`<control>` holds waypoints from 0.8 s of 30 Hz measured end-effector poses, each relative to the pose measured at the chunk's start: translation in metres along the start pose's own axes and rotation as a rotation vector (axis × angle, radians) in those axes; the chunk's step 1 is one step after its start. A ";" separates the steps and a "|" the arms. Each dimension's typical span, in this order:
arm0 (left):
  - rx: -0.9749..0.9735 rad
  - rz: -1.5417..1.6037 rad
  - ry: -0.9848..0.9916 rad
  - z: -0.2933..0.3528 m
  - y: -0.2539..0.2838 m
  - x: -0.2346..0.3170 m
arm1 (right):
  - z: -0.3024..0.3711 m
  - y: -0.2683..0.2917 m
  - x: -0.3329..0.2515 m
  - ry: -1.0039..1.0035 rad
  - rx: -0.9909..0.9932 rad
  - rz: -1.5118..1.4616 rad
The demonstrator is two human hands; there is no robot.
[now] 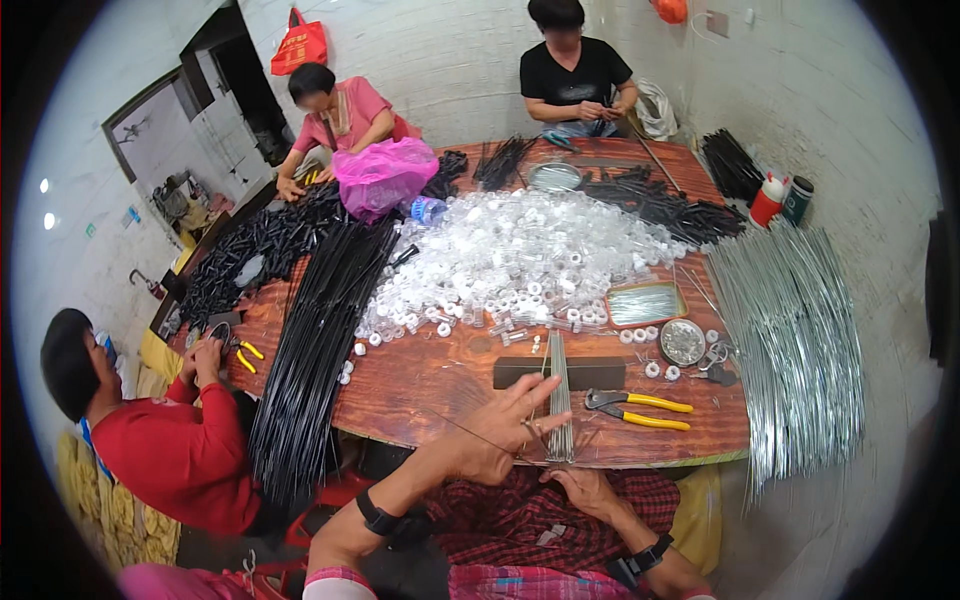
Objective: Assembling the frame and components of umbrellas at a manufacturing table.
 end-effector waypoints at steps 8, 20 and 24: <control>0.133 0.038 -0.002 0.007 -0.030 0.007 | 0.006 -0.021 0.035 -0.064 0.039 -0.019; 0.121 -0.084 -0.086 -0.021 -0.046 0.012 | 0.002 -0.029 0.049 0.057 0.057 0.114; 0.076 -0.081 -0.070 -0.022 -0.049 0.013 | 0.009 -0.042 0.070 0.071 0.100 0.171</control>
Point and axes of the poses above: each hand's wrist, its own z-axis away from the middle knuckle, its own y-axis out of the back of the hand, x = y × z, the point moved 7 cm from there along -z, towards the middle knuckle, and after that the axes turned 3 degrees about x, right-handed, at the moved point
